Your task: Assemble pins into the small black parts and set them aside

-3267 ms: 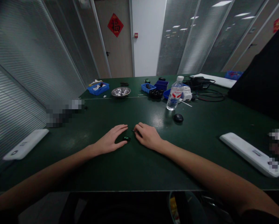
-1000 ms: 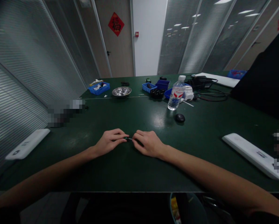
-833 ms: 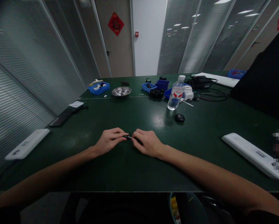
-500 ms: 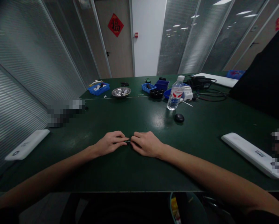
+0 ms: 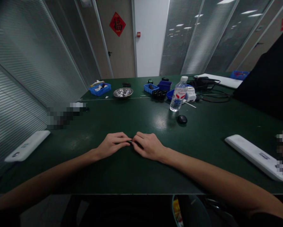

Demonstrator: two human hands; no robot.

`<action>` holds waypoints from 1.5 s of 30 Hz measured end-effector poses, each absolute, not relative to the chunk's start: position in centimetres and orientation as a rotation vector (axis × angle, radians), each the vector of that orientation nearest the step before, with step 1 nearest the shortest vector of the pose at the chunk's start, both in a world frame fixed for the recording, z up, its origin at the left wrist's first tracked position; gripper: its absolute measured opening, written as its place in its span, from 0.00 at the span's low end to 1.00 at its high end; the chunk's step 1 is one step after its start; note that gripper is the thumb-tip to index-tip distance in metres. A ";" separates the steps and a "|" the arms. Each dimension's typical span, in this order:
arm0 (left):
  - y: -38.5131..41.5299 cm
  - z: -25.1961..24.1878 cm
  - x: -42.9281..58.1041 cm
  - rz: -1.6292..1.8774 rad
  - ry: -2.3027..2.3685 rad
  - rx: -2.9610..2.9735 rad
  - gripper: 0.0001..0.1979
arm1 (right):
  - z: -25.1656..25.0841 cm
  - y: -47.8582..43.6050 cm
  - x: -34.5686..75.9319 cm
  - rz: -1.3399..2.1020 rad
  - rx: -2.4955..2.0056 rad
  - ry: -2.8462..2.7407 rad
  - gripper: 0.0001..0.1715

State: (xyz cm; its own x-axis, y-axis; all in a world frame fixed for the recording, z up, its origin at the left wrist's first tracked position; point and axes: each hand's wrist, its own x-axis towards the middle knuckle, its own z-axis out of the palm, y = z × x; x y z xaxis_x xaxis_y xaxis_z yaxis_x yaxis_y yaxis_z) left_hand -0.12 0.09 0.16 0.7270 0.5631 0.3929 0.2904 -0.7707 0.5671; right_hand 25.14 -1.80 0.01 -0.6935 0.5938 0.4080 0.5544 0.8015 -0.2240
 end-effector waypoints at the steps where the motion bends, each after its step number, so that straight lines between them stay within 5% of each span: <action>1: 0.0 0.2 -0.1 0.782 0.654 2.437 0.14 | 0.0 -1.8 25.1 0.118 -0.864 -2.512 0.12; 45: 1.1 -0.4 -0.2 0.629 1.036 2.458 0.13 | -0.2 -0.3 25.4 -0.019 -1.365 -2.505 0.13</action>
State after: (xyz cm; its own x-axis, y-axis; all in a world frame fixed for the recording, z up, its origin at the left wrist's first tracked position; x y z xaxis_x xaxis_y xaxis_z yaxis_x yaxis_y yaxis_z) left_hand -0.19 1.05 -0.39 0.6245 0.7408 0.2474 0.5616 -0.6461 0.5170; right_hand 25.37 -0.30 -0.15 -0.5103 0.8210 0.2560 0.8247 0.5516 -0.1249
